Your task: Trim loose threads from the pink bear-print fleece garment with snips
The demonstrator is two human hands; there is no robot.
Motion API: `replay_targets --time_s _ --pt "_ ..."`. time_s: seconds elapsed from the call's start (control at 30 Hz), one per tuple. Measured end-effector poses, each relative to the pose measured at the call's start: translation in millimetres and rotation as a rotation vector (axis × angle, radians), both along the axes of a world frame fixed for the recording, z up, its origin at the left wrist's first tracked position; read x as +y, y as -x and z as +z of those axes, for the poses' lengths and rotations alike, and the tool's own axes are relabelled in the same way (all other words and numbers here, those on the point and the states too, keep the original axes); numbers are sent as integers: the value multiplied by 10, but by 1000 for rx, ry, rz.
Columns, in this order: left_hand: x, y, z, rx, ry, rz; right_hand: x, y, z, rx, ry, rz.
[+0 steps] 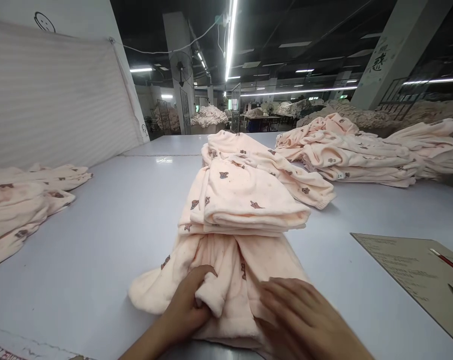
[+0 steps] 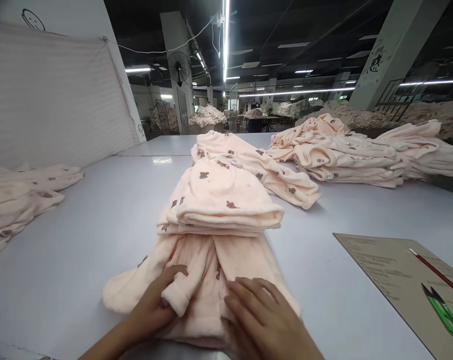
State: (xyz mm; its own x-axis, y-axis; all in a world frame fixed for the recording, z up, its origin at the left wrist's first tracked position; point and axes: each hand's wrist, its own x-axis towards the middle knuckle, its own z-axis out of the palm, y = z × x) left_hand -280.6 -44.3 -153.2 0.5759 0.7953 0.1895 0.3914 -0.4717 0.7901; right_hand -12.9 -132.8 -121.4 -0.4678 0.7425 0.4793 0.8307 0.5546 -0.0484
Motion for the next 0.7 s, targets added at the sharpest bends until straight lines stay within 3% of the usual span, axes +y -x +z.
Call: replay_targets --time_s 0.07,0.13,0.2,0.27,0.33,0.43,0.57,0.63,0.7 --pt "-55 0 -47 97 -96 -54 29 71 -220 -111 46 6" --pt "-125 -37 -146 228 -220 -117 60 62 -476 -77 65 -72" --pt "-178 -100 -261 329 -321 -103 94 -6 -696 -31 88 -133" --pt "-182 -159 -327 338 -372 -35 131 -101 -821 38 123 -186" --pt "-119 -177 -283 222 -314 3 164 -198 -827 130 167 -242" --pt "73 -90 -10 10 -163 25 198 -316 -651 320 253 -334" --pt "264 73 372 -124 -80 78 261 -406 -238 620 330 -498" --pt "234 52 401 -133 -84 43 316 -393 37 717 336 -542" --pt "119 -78 309 -84 -140 -13 378 -307 385 769 321 -526"
